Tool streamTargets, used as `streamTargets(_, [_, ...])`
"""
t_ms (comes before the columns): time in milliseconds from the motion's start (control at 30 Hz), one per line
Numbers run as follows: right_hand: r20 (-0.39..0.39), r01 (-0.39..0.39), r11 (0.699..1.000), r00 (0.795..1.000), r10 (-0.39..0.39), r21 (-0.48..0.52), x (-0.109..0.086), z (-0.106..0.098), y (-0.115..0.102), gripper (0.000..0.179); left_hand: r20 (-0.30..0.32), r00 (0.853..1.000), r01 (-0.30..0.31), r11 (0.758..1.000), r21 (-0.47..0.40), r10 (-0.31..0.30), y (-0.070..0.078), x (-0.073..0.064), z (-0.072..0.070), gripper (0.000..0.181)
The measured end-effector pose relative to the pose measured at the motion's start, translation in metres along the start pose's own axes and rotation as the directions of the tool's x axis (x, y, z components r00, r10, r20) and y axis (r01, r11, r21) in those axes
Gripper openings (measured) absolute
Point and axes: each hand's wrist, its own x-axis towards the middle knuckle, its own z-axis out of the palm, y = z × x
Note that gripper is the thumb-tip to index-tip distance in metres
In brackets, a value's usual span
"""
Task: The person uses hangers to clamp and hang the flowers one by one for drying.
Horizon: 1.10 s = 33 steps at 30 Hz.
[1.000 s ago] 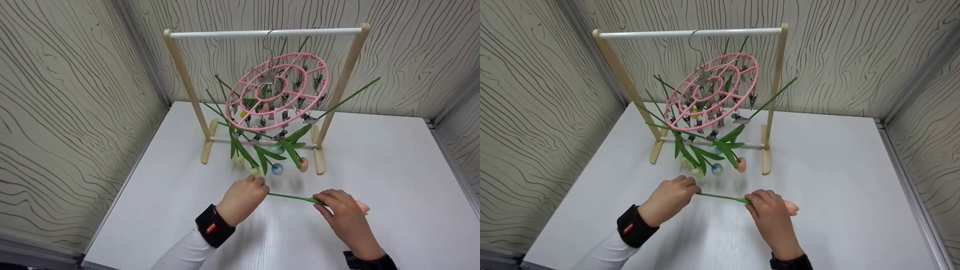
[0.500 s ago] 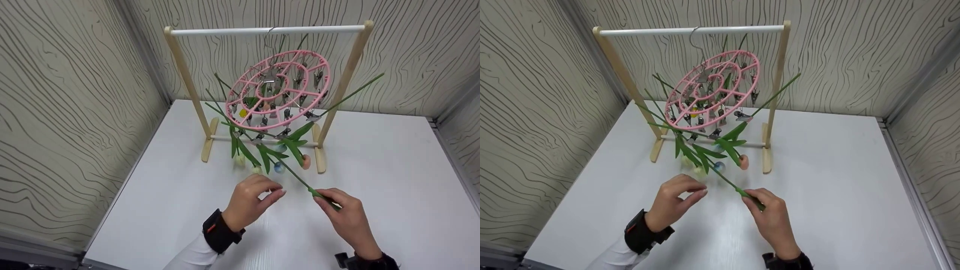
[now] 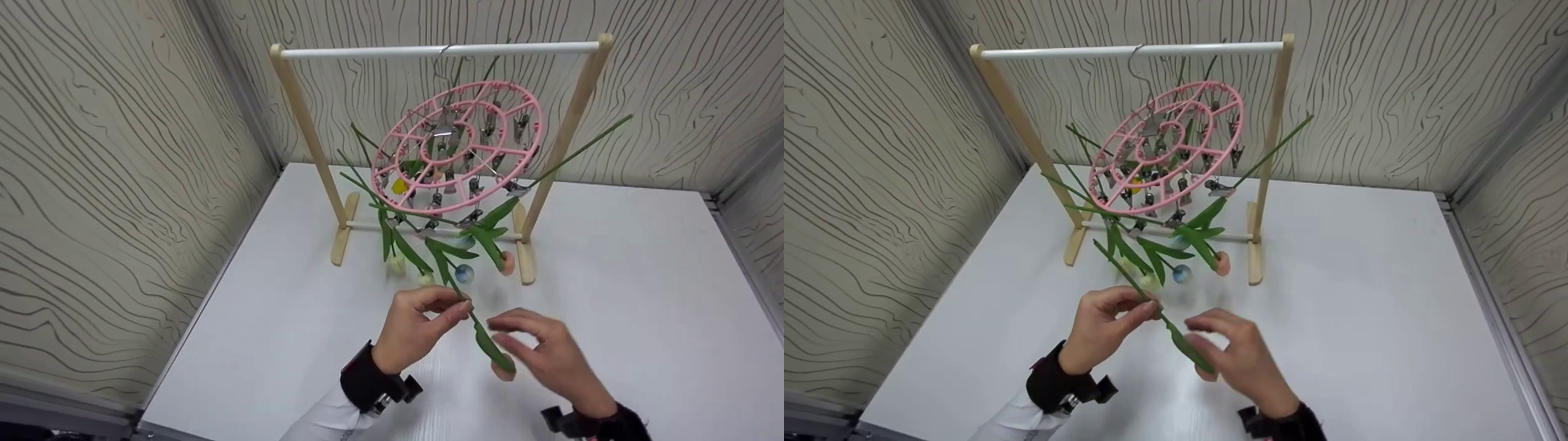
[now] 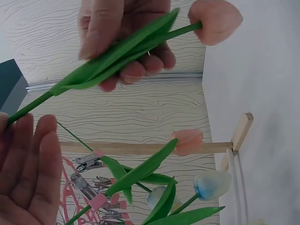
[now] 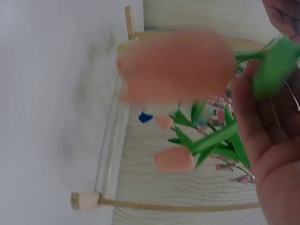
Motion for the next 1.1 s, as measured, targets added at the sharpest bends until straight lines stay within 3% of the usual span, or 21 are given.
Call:
streamTargets(67, [-0.081,-0.057,0.997,0.995,0.052,-0.059,0.016,-0.018,0.005,0.020,-0.006,1.000,-0.013,1.000,0.018,0.013,0.002,0.000,-0.004,0.017])
streamTargets(167, [-0.224,-0.193,0.974,0.961,0.164,-0.116,0.049,-0.055,0.018,0.017,-0.012,1.000,-0.017,1.000,0.022,0.017,0.002,0.000,-0.006,0.017])
streamTargets(267, [-0.268,-0.247,0.959,0.942,0.204,-0.138,0.086,-0.085,0.032,0.029,-0.014,1.000,-0.016,1.000,0.021,0.016,0.002,0.001,-0.006,0.017])
streamTargets(433, [-0.188,-0.231,0.971,0.958,0.215,-0.063,0.138,-0.103,0.047,0.041,0.006,1.000,0.019,1.000,-0.005,-0.019,0.004,0.001,-0.002,0.020])
streamTargets(567, [-0.084,-0.267,0.956,0.957,0.278,0.123,0.161,-0.103,0.053,0.044,0.030,0.999,0.014,1.000,-0.018,-0.014,0.006,0.001,0.002,0.022])
streamTargets(633, [-0.031,-0.303,0.927,0.948,0.317,0.223,0.169,-0.101,0.055,0.045,0.032,0.999,0.006,1.000,-0.021,-0.006,0.006,0.002,0.003,0.020])
streamTargets(800, [0.079,-0.375,0.859,0.925,0.372,0.348,0.184,-0.097,0.058,0.049,0.029,0.999,-0.016,1.000,-0.012,0.016,0.007,0.002,0.001,0.018])
streamTargets(1000, [0.105,-0.327,0.814,0.943,0.316,0.481,0.195,-0.099,0.052,0.052,0.033,0.999,-0.011,1.000,-0.021,0.012,0.008,0.001,-0.001,0.019])
streamTargets(1100, [0.114,-0.293,0.823,0.955,0.273,0.486,0.199,-0.101,0.045,0.051,0.034,0.999,-0.011,1.000,-0.019,0.012,0.009,0.001,-0.001,0.019])
